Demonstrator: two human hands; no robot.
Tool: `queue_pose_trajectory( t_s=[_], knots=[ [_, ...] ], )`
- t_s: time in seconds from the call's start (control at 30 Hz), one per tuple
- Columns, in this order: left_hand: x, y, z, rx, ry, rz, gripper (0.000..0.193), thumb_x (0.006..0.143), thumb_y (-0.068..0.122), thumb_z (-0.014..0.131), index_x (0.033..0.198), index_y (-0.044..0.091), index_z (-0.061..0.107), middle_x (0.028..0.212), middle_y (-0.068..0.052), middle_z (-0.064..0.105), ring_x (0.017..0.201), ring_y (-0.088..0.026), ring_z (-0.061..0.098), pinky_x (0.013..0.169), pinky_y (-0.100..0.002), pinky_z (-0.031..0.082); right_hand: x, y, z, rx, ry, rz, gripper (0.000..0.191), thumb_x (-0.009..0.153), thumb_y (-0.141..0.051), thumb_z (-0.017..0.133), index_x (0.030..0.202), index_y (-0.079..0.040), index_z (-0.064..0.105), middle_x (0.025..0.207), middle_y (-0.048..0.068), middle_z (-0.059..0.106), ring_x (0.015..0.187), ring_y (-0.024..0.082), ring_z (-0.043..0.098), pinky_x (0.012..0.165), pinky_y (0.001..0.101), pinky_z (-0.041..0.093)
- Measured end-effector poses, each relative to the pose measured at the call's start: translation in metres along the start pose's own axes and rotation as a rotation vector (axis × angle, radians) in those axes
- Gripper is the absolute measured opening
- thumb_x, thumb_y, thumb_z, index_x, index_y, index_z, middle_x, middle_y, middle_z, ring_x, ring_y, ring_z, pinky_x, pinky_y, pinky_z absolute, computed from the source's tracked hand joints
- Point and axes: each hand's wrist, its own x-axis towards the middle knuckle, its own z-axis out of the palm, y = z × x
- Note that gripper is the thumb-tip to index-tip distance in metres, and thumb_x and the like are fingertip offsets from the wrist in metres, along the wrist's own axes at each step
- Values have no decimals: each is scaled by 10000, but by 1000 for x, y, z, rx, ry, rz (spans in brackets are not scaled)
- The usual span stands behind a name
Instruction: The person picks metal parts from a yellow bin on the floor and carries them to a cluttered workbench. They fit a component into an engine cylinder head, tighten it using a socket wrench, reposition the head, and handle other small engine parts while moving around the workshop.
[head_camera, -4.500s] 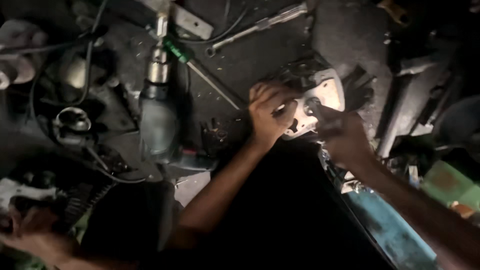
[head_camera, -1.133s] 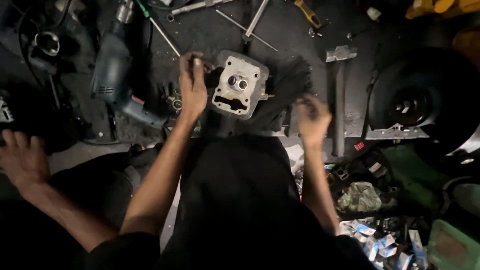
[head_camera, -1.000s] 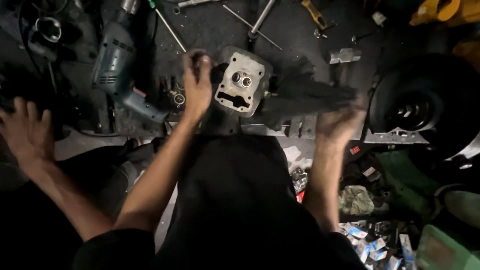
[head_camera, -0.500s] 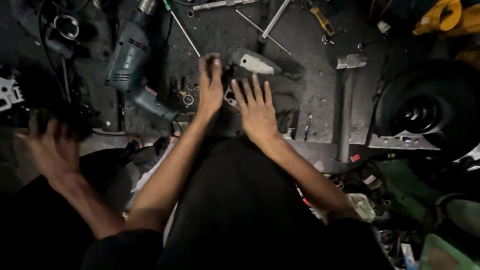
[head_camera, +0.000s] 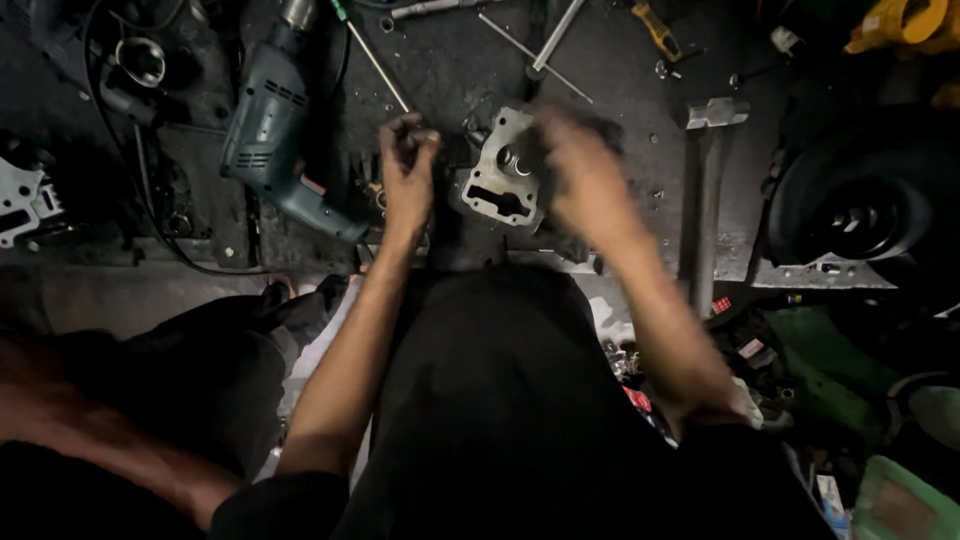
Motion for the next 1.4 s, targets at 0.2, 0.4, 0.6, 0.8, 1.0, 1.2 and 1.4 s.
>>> queue_pose_trajectory(
  t_s=[0.2,0.4,0.6,0.8,1.0,1.2,1.4],
  knots=[
    [-12,-17,10,-82,-80,-76,392,992,115,708,1325,48,510,1129,-25,611,1064,-136,588,936,-297,511,-9,-32,58,-278,167,-343,748,822,-143,780,1497,-208,464,1292,201,615,1132,448,582,907,530,472],
    [-15,-31,17,-109,-32,-68,407,951,194,710,1298,57,548,1192,-70,638,1129,-181,609,1003,-330,481,17,26,7,1072,60,134,597,835,129,594,1380,-116,612,1117,50,694,1064,212,650,893,335,518],
    [4,-57,16,-54,13,-69,369,948,209,722,1246,32,596,1116,-90,669,1064,-185,623,965,-328,492,-1,20,11,452,121,-17,462,917,-72,679,1366,-136,588,1072,149,717,1014,291,681,882,379,534],
    [13,-63,27,5,121,-40,353,937,165,698,1247,27,600,1100,-103,678,1009,-205,626,901,-340,510,2,-14,69,66,237,-268,543,834,-119,719,1363,-93,599,1247,204,642,1159,434,591,917,497,472],
    [26,-10,41,310,-8,78,389,915,242,699,1251,72,604,1108,-135,702,1058,-239,665,930,-339,523,6,86,-17,746,261,-65,744,536,115,416,1149,-110,771,978,89,780,993,170,705,846,288,518],
    [75,56,77,714,-569,429,307,899,299,754,1082,53,737,1017,-168,738,965,-308,690,857,-373,529,-41,140,-77,-242,349,495,485,827,-236,643,1297,-123,683,1082,205,685,1056,394,633,872,462,532],
    [103,43,98,735,-855,261,308,862,337,816,963,51,762,847,-120,747,765,-222,732,729,-354,568,-47,122,18,81,158,308,499,885,-475,644,1246,-133,681,1210,170,725,1149,370,667,990,437,518]
  ],
)
